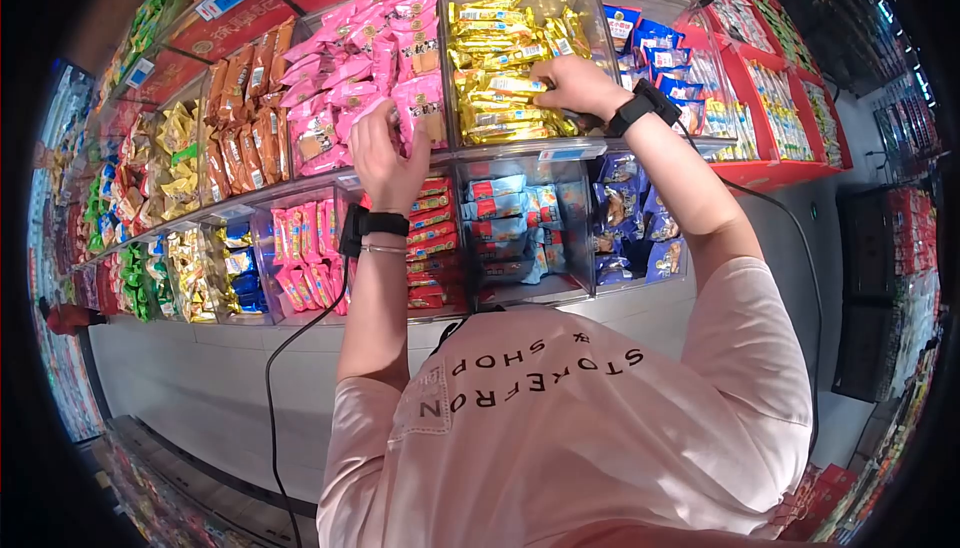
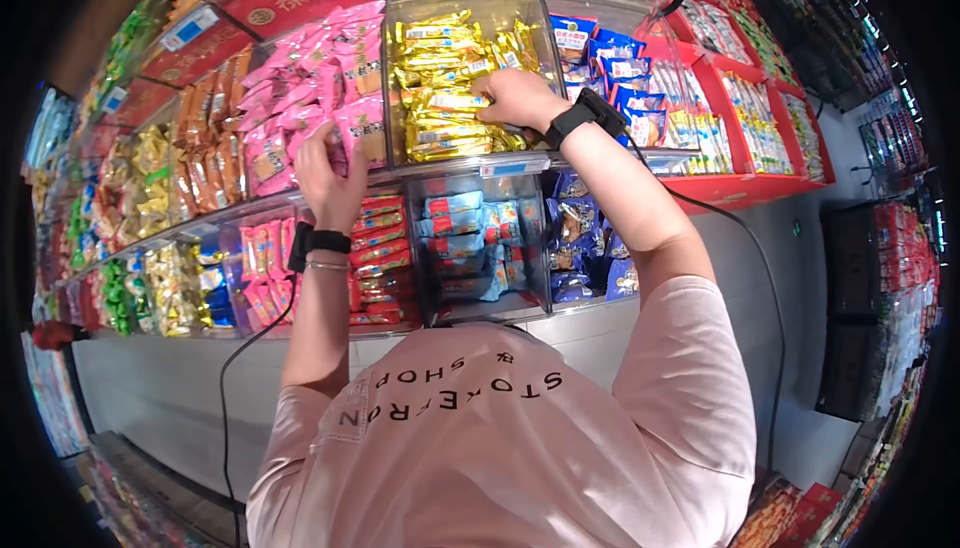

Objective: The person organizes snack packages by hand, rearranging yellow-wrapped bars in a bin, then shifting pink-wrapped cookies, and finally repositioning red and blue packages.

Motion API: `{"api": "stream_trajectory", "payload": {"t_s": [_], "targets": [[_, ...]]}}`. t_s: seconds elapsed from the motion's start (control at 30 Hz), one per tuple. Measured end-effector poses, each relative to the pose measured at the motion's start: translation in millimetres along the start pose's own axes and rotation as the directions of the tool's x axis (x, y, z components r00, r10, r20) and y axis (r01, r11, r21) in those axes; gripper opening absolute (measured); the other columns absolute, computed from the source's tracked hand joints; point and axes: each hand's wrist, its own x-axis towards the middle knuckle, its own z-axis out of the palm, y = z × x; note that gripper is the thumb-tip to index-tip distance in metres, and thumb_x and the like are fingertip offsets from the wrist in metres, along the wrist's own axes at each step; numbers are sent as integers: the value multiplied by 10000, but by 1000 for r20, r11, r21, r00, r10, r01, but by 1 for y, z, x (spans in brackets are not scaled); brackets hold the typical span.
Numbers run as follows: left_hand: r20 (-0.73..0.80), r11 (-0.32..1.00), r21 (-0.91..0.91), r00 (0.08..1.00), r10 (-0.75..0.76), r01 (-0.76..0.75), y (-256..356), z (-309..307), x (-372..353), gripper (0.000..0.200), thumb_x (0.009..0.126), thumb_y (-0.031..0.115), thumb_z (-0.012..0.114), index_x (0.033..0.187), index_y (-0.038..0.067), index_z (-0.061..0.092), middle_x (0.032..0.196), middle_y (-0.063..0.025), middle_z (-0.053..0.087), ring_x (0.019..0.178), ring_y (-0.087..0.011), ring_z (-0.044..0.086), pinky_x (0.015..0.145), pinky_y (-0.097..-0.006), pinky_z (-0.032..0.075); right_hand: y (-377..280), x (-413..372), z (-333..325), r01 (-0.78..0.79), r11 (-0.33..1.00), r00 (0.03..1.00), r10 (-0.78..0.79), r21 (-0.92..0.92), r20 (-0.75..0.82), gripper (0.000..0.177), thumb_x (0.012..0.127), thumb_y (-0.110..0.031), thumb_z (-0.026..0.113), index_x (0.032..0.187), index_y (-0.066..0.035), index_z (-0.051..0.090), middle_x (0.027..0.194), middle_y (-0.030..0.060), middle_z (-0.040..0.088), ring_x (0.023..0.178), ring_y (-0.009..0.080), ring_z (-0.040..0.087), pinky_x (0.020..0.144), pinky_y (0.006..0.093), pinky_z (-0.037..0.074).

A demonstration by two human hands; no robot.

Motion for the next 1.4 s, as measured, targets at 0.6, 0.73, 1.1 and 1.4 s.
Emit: {"api": "stream_trajectory", "payload": {"t_s": [0.6, 0.73, 1.1, 1.4], "targets": [[574, 942, -243, 748, 333, -232, 52, 71, 33, 64, 715, 54, 612, 777, 49, 627, 795, -129, 604, 849, -334, 604, 737, -428, 507, -4, 45, 23, 15, 987, 930, -73, -159, -361, 145, 812, -204, 605, 908, -115, 666, 901, 135, 669, 823, 342, 654, 714, 461, 520], [693, 944, -51, 669, 268, -326, 37, 101, 33, 118, 674, 26, 589, 773, 60, 643, 787, -154, 637, 807, -343, 629, 710, -443, 515, 11, 33, 1, -94, 989, 868, 27, -112, -495, 171, 788, -181, 609, 930, -112, 672, 892, 140, 658, 835, 334, 654, 727, 448, 522], [728, 949, 24, 656, 198, -314, 65, 98, 89, 205, 696, 44, 606, 899, 39, 634, 873, -181, 645, 908, -357, 613, 799, -463, 506, 21, 13, -14, -157, 969, 876, 47, -192, -479, 141, 773, -181, 629, 869, -77, 628, 822, 145, 658, 782, 349, 659, 669, 465, 521], [643, 965, 117, 758, 107, -236, 37, 125, 89, 151, 769, 47, 572, 912, 28, 617, 981, -209, 580, 923, -381, 609, 801, -456, 508, 13, -6, -25, -143, 979, 833, 41, -144, -551, 140, 772, -174, 631, 862, -68, 641, 811, 134, 649, 784, 340, 649, 674, 454, 513]]}}
